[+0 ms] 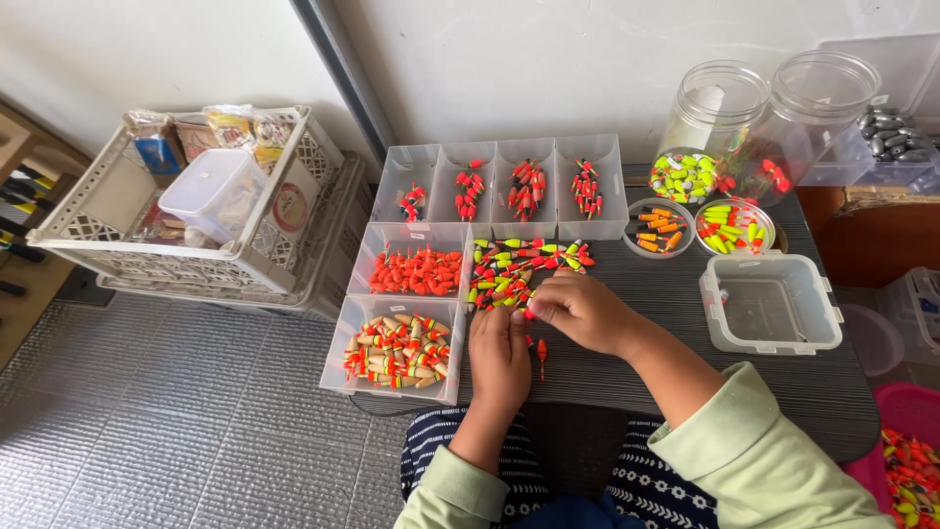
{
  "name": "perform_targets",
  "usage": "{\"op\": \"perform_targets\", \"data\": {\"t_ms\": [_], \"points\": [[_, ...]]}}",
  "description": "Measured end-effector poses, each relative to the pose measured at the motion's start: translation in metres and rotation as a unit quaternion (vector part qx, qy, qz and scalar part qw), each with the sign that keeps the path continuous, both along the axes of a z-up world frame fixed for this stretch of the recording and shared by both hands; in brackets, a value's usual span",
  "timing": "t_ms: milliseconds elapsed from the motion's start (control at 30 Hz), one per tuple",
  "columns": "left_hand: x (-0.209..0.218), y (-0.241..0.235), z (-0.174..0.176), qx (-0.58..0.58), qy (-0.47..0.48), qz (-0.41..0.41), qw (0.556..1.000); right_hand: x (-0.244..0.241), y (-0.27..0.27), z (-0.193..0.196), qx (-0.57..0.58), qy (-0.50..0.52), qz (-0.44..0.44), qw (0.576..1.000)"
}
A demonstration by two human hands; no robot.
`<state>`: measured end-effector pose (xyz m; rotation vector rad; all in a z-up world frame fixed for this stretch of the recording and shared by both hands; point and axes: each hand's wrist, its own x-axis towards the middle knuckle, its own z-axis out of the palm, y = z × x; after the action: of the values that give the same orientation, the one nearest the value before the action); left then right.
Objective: The person sits on the floor and assembles small fishing buoys by hand. They pick up yellow buoy bodies and red tips from a pink basket and the table, then fit the tips onto the bodies. The assembled buoys are placed into clear plastic containers on the table.
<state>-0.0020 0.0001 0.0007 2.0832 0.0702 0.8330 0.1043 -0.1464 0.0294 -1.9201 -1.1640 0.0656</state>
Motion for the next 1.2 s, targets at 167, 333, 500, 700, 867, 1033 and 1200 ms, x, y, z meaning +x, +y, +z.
{"op": "perform_targets", "data": {"t_ms": [167, 333, 500, 700, 867, 1033, 1200], "points": [[-0.03, -0.011, 0.04, -0.004, 0.006, -0.027, 1.0, 0.007, -0.009, -0.005, 0.104, 0.18, 0.016, 0.978], [-0.061, 0.032, 0.101, 0.039, 0.198, 0.019, 0.979, -0.004, -0.001, 0.003, -0.051, 0.011, -0.013, 0.999], [-0.002, 0.103, 0.161, 0.169, 0.187, 0.129, 0.959, -0.012, 0.005, -0.004, -0.139, -0.123, 0.002, 0.983], [0.083, 0.169, 0.144, 0.195, 0.3, 0.146, 0.922, -0.011, 0.008, -0.018, -0.162, -0.158, -0.003, 0.974], [0.08, 0.167, 0.127, 0.214, 0.371, 0.121, 0.895, -0.012, 0.012, -0.024, -0.166, -0.181, -0.025, 0.969], [0.013, 0.098, 0.141, 0.278, 0.329, -0.007, 0.903, -0.005, 0.011, -0.029, -0.151, -0.181, -0.035, 0.971], [-0.047, 0.022, 0.115, 0.211, 0.131, -0.153, 0.956, 0.005, 0.006, -0.027, -0.147, -0.154, -0.057, 0.975]]}}
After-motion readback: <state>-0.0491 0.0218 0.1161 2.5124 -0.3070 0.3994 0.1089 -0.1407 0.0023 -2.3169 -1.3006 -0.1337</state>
